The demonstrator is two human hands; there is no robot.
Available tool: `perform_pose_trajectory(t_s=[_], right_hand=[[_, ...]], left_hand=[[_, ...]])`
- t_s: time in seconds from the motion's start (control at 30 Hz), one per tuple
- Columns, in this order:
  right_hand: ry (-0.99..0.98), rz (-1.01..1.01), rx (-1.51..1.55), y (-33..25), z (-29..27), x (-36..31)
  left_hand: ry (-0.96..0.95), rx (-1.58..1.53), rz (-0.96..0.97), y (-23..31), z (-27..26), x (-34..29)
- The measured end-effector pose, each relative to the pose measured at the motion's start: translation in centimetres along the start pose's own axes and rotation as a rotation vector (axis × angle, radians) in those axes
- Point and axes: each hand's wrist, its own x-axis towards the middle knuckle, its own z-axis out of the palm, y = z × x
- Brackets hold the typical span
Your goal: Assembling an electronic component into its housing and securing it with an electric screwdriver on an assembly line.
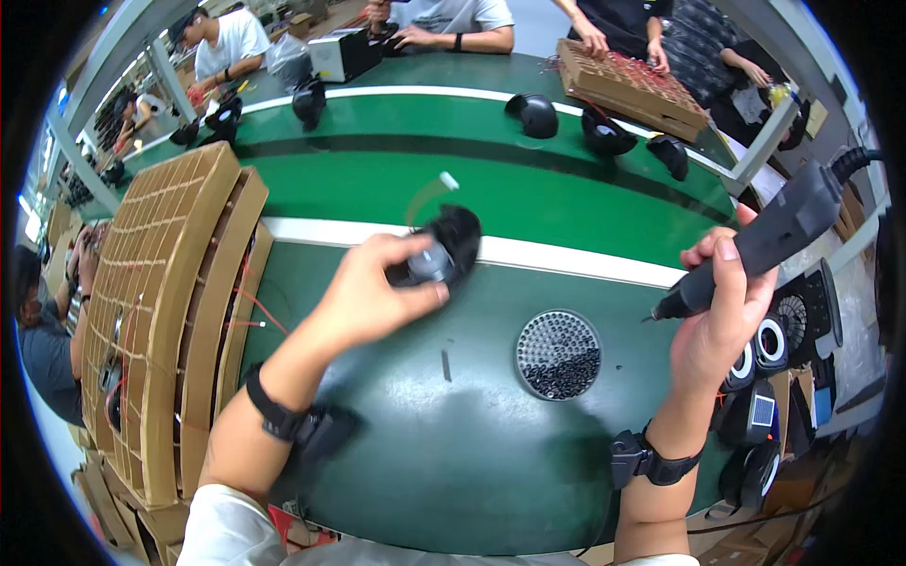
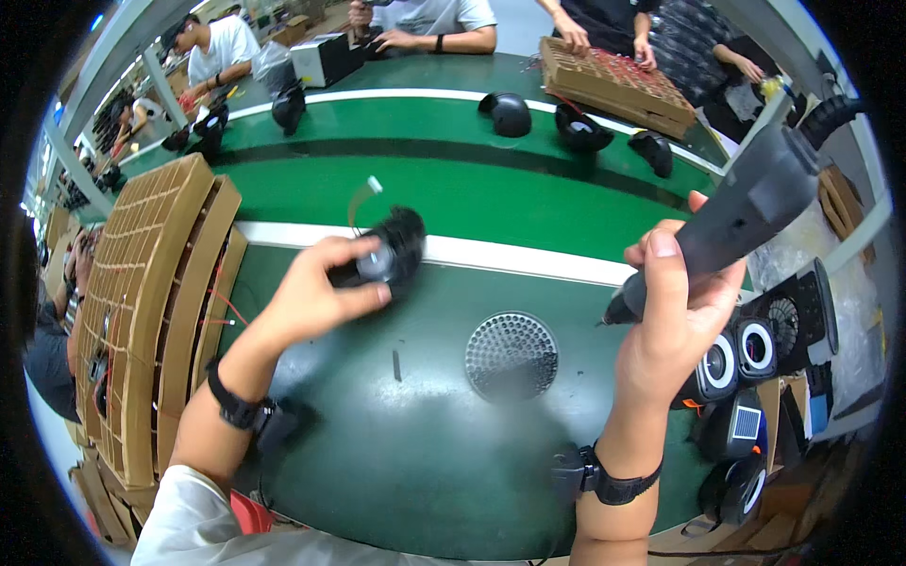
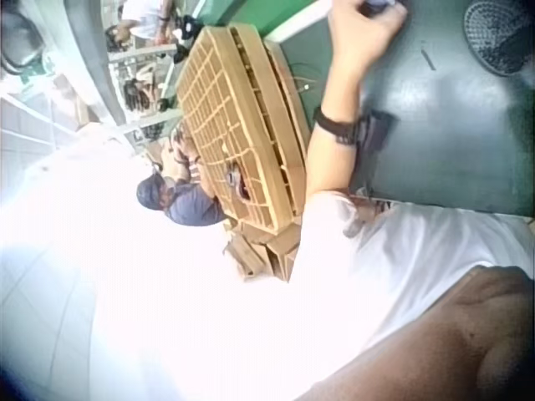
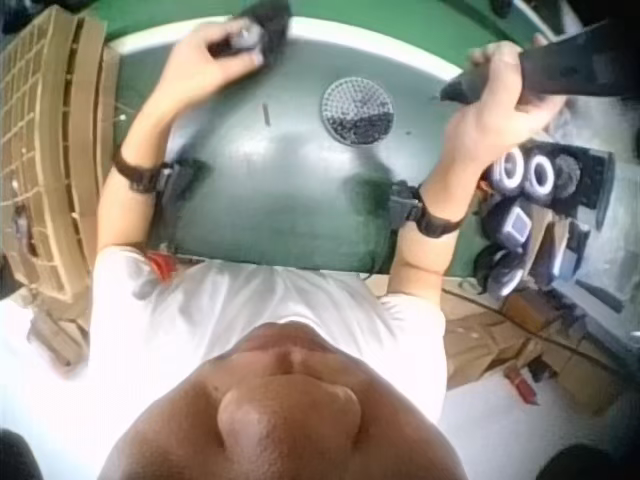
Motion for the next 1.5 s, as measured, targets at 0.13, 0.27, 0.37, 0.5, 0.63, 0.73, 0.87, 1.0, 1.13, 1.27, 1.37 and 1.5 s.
perform_pose_trajectory(t_s=[0.13,0.27,0.37,0.5,0.63,0.73,0.87,1.0,1.13,1.27,1.37,1.5], right_hand=[[-0.279,0.093,0.417,-0.4,-2.1,2.1],[-0.601,0.179,0.786,1.8,-3.3,3.6],[-0.528,0.617,0.484,5.4,-2.5,6.2],[-0.482,0.709,-0.263,11.9,1.6,8.8],[-0.536,0.599,-0.418,20.5,4.9,12.1],[-0.501,0.421,-0.708,26.9,6.2,15.9],[-0.461,0.201,-0.936,31.2,6.6,17.7],[-0.405,0.167,-0.877,30.4,6.6,16.7],[-0.522,0.224,-0.601,22.4,7.9,11.6],[-0.739,0.317,-0.278,13.7,5.9,4.7],[-0.878,0.368,-0.182,7.4,4.8,-0.6],[-0.984,0.483,-0.12,3.7,2.2,-5.2]], left_hand=[[0.189,0.046,-0.197,-3.8,2.0,7.7],[0.28,0.218,-0.205,-8.7,2.8,14.9],[0.314,0.331,-0.223,-11.3,2.8,18.1],[0.299,0.24,-0.311,-12.6,3.6,20.1],[0.36,0.346,-0.266,-11.3,2.9,18.2],[0.426,0.343,-0.199,-10.1,3.1,16.2],[0.58,0.249,0.01,-7.4,4.8,10.4],[0.398,0.084,0.161,-4.1,6.1,4.6],[0.194,-0.192,0.093,-2.1,7.1,1.5],[0.163,-0.14,0.172,2.1,6.5,0.1],[0.322,-0.131,0.248,3.4,5.6,-1.3],[0.235,-0.19,0.182,4.1,4.3,-5.6]])
